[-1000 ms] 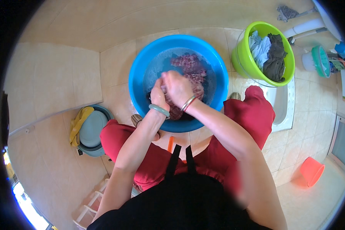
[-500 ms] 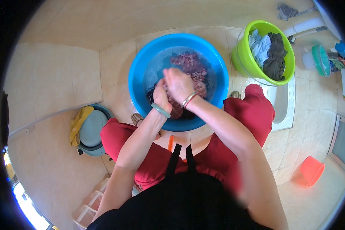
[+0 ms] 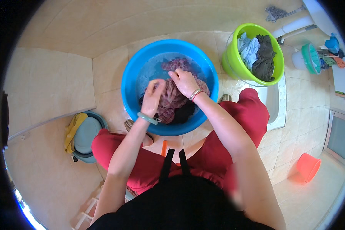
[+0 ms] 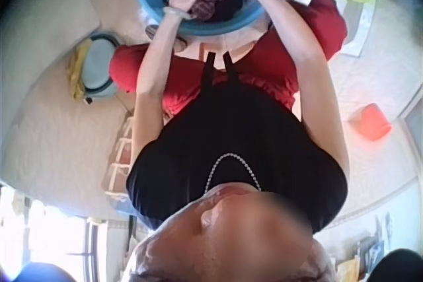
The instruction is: The person hand-washes clothes in a blue basin filled with soapy water. They scrub and rinse a dark garment and a plaid shirt, then transfer the washed items into a green bucket.
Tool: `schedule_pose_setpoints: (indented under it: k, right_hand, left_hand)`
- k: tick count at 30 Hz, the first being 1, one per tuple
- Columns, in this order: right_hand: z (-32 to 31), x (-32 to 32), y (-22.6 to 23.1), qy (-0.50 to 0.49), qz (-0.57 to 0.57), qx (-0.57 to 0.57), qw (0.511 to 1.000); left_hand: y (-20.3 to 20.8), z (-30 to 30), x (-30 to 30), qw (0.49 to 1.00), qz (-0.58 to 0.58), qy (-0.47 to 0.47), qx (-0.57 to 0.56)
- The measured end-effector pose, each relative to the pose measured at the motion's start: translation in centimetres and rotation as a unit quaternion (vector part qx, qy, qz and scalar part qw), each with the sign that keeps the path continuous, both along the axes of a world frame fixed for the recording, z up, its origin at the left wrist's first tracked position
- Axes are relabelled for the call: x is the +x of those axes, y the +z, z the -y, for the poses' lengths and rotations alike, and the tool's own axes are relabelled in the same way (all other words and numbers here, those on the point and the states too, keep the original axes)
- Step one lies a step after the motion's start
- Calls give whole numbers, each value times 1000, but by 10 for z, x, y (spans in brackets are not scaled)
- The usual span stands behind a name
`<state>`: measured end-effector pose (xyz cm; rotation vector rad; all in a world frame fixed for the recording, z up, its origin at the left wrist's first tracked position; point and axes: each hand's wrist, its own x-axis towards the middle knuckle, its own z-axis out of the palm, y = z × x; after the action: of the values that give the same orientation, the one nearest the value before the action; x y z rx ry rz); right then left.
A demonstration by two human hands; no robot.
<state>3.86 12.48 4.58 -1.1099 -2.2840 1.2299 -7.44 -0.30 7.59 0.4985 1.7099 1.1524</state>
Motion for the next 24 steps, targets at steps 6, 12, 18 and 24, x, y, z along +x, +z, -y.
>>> schedule_pose_setpoints:
  k: [6,12,18,24]
  right_hand:
    - [10,-4,56,161,-160,-178,958]
    - [18,-4,48,159,-60,112,979]
    - [3,5,5,10,-154,-157,975]
    - [16,-12,56,1,-362,-353,863]
  left_hand:
    - [27,11,-18,849,-471,-218,97]
    - [57,3,-27,966,-231,-15,115]
    - [47,10,-36,960,-182,107,185]
    - [46,0,-46,846,408,237,247]
